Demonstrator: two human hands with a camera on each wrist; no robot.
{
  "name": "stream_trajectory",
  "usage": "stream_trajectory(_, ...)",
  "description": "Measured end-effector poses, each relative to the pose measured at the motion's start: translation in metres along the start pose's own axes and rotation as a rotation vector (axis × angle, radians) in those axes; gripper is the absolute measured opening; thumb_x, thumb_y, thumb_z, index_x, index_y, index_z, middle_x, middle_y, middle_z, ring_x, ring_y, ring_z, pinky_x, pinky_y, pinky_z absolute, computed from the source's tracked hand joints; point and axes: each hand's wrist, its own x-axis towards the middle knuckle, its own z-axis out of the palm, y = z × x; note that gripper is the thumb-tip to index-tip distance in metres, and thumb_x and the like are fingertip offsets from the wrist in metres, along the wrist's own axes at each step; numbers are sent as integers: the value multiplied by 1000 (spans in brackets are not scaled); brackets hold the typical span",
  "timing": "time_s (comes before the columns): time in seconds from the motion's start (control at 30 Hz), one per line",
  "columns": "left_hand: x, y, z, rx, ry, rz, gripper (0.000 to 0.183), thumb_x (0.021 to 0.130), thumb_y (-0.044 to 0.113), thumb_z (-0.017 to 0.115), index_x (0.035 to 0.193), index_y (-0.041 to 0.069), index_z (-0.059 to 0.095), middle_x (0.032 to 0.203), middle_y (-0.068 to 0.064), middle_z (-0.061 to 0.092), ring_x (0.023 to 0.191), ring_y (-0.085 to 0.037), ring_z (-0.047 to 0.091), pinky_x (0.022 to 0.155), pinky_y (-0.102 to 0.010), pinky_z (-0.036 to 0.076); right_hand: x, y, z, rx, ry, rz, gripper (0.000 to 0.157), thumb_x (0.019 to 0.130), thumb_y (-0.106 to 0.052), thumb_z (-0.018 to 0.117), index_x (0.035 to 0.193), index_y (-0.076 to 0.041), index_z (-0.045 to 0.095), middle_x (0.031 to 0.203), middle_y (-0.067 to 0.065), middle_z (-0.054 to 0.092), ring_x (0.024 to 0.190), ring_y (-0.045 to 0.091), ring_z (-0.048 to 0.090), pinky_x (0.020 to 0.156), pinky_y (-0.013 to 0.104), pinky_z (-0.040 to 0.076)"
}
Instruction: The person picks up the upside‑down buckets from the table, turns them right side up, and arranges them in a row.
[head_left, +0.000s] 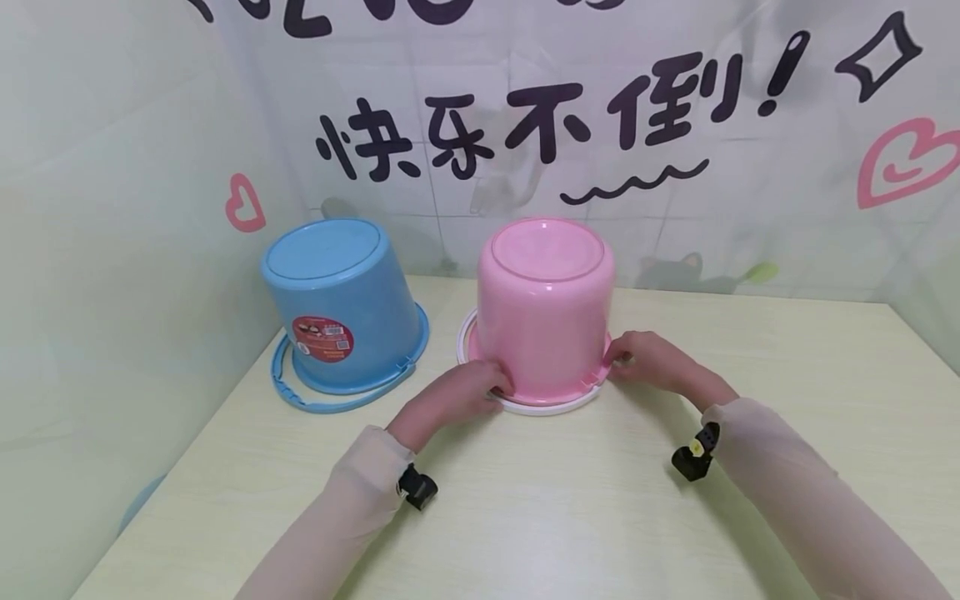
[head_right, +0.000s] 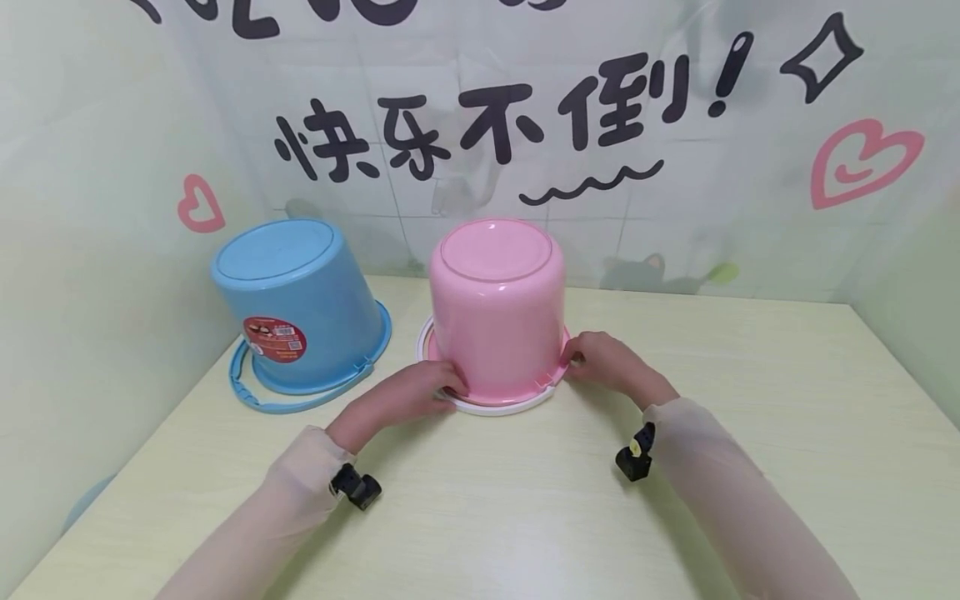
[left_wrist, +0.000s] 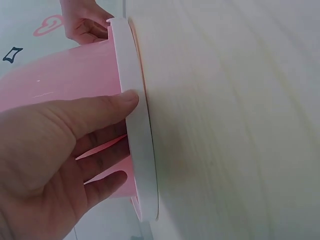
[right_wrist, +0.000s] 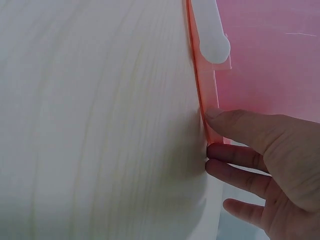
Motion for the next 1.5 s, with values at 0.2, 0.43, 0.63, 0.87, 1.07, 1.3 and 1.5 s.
stream_trajectory(0.2, 0, 2, -1, 47, 19, 23, 18, 79, 1, 69, 96, 7, 69, 96, 0, 61, 90, -14, 56, 83, -27, 45, -1, 1, -1, -10, 4, 5, 12, 80, -5, 68, 91, -2, 68, 88, 6, 66, 86, 25, 59, 81, 43, 47)
stream_trajectory(0.43, 0, 4, -4, 62, 31, 17, 19, 79, 5, 71, 97, 9, 69, 97, 0, 61, 92, -14, 55, 84, -27, 45, -2, 1, -5, -20, 10, 7, 12, 79, -6, 69, 91, -3, 68, 88, 5, 66, 86, 24, 60, 82, 43, 46)
stream_trajectory(0.63, 0, 7, -8, 39, 38, 20, 19, 80, 4, 69, 98, 9, 69, 99, 0, 61, 93, -14, 56, 85, -27, 45, -4, 1, -7, -3, 34, -15, 11, 79, -5, 68, 89, -4, 68, 88, 6, 67, 88, 26, 61, 83, 43, 46)
stream_trajectory(0.87, -2, 6, -14, 46, 84, 61, 15, 84, 3, 64, 98, 8, 67, 97, 0, 61, 91, -13, 55, 84, -26, 44, -9, 0, -9, 8, 57, -26, 9, 81, -7, 66, 90, -5, 66, 95, 9, 67, 97, 32, 60, 87, 46, 44)
stream_trajectory(1.07, -3, 5, -22, 6, 109, 72, 13, 87, 2, 60, 98, 8, 62, 95, 1, 58, 86, -13, 51, 81, -24, 44, -12, -2, -12, 32, 86, -22, 13, 81, -14, 69, 91, -7, 64, 100, 12, 66, 100, 34, 59, 89, 47, 43)
stream_trajectory(1.3, -2, 6, -35, -20, 126, 166, 10, 86, -4, 55, 92, 4, 56, 88, -4, 51, 81, -17, 45, 76, -26, 40, -16, -10, -19, 32, 123, -10, 14, 81, -9, 69, 93, -5, 62, 101, 13, 66, 100, 34, 59, 88, 48, 43)
stream_trajectory(1.5, -1, 9, -50, -95, 100, 166, 13, 86, -2, 59, 92, 3, 50, 86, -5, 49, 81, -19, 45, 73, -29, 39, -22, -17, -29, 62, 147, 0, 14, 84, -13, 66, 93, -4, 60, 100, 15, 66, 97, 31, 61, 84, 47, 45)
